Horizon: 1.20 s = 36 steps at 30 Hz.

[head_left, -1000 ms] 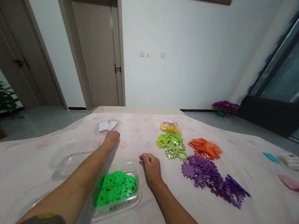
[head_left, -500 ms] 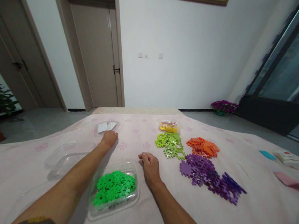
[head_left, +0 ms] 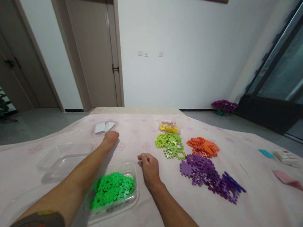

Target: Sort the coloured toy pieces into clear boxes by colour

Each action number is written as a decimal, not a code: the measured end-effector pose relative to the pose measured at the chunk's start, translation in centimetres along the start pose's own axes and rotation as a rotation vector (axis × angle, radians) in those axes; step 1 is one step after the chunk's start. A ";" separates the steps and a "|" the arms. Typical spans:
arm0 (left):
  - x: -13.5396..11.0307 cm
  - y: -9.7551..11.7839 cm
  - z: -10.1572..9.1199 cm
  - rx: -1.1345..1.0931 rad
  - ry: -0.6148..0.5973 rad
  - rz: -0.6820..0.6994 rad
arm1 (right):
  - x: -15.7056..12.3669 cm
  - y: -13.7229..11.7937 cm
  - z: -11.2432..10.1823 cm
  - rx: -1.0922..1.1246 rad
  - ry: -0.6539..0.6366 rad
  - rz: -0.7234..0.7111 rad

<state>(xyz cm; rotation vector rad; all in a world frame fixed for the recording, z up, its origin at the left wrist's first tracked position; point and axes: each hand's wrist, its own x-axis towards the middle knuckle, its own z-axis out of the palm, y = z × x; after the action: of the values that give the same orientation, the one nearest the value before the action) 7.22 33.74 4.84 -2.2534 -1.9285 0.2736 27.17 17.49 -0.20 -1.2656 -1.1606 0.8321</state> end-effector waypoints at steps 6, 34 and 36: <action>-0.9 0.0 -0.7 -0.042 0.013 -0.040 | 0.1 0.5 0.1 0.008 0.000 -0.006; -18.0 -4.5 -4.7 -1.380 -0.084 -0.014 | -0.3 -6.3 -1.3 -0.192 -0.338 0.054; -18.9 -3.3 -3.1 -1.223 0.197 -0.030 | -1.5 -5.9 -1.7 -0.398 -0.266 0.010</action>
<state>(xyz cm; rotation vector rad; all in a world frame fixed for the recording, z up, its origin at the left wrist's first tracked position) 1.95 15.58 9.27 -2.6063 -2.2946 -1.4459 27.67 14.70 5.47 -1.5142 -1.5912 0.8185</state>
